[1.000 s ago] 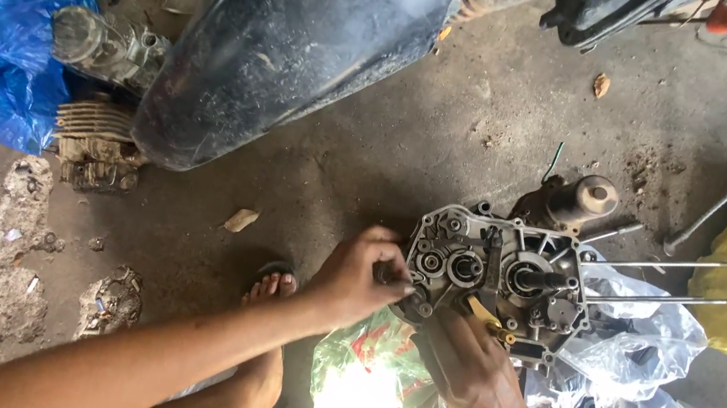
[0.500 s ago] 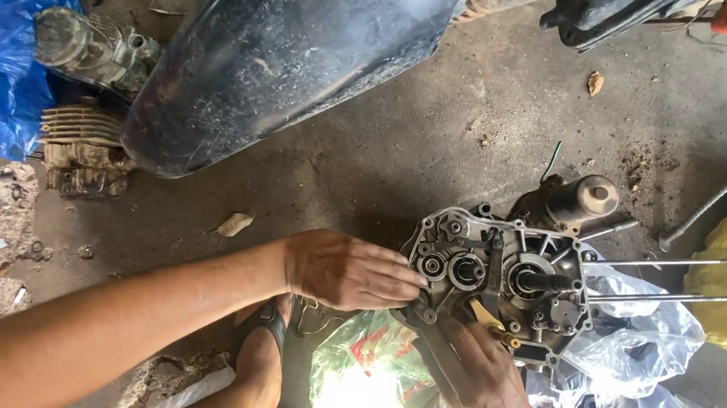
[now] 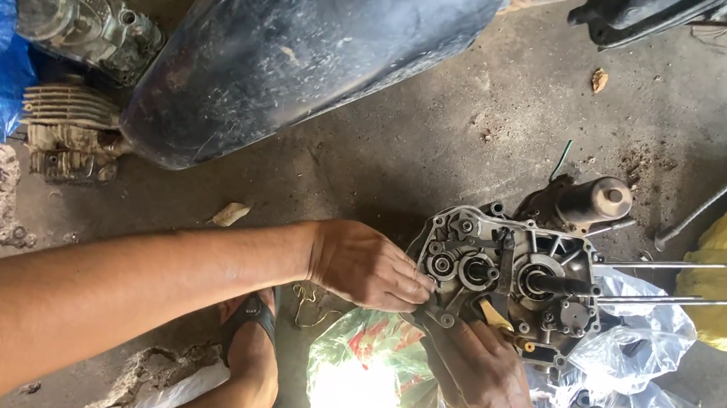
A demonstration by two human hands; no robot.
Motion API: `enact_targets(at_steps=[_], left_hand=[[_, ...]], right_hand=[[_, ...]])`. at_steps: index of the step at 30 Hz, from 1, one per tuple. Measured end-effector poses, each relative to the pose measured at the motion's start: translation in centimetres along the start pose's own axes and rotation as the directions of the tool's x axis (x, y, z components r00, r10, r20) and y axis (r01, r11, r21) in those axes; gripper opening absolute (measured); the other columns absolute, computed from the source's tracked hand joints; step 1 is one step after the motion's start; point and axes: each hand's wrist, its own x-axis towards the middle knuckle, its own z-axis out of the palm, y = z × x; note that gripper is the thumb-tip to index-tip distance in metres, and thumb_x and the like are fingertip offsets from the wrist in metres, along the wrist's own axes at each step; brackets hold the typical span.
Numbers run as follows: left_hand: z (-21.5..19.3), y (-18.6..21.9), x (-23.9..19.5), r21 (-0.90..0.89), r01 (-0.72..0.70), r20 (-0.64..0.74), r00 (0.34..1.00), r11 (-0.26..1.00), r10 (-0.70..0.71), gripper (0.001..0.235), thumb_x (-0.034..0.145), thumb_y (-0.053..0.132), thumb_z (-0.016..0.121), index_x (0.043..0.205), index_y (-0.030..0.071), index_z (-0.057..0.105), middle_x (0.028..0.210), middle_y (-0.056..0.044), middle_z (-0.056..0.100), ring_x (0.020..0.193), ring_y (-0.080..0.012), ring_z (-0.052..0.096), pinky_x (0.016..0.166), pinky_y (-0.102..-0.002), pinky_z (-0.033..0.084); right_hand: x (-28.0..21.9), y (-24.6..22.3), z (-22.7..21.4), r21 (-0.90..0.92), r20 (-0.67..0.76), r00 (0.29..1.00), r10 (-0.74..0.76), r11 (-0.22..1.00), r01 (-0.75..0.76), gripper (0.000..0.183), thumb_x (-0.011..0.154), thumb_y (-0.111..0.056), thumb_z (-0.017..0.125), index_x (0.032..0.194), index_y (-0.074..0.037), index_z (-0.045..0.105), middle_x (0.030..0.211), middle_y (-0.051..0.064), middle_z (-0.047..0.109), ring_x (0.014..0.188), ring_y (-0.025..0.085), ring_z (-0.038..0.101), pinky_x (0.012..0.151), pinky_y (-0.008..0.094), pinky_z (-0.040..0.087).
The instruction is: The person sits on the floor and works on a disassembled motorcycle engine, using a wrench to tighten bolts and inserting small metal parts. The person then stands up, retrieves a red oil container from a shelf, and pours oil into the engine.
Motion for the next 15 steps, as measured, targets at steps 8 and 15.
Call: enact_targets(at_steps=[8, 15], left_hand=[[0.9, 0.4, -1.0, 0.055, -0.042, -0.064, 0.997, 0.998, 0.046, 0.01, 0.096, 0.011, 0.068, 0.101, 0.009, 0.077, 0.125, -0.011, 0.073, 0.125, -0.0242, 0.067, 0.11, -0.031, 0.053], [1.1, 1.7, -1.7, 0.016, 0.074, -0.113, 0.991, 0.997, -0.072, 0.021, 0.096, 0.011, 0.069, 0.116, 0.011, 0.076, 0.137, -0.009, 0.068, 0.133, -0.0238, 0.062, 0.11, -0.029, 0.053]], right_hand=[[-0.4, 0.2, 0.0, -0.045, -0.008, 0.999, -0.041, 0.998, 0.041, 0.04, 0.077, -0.004, 0.077, 0.116, 0.001, 0.073, 0.113, 0.015, 0.071, 0.089, 0.025, 0.07, 0.079, 0.039, 0.057], [-1.1, 0.7, 0.1, -0.042, -0.052, 0.995, -0.08, 0.996, 0.078, 0.036, 0.079, -0.006, 0.079, 0.115, 0.0, 0.073, 0.119, 0.017, 0.071, 0.101, 0.028, 0.071, 0.084, 0.038, 0.06]])
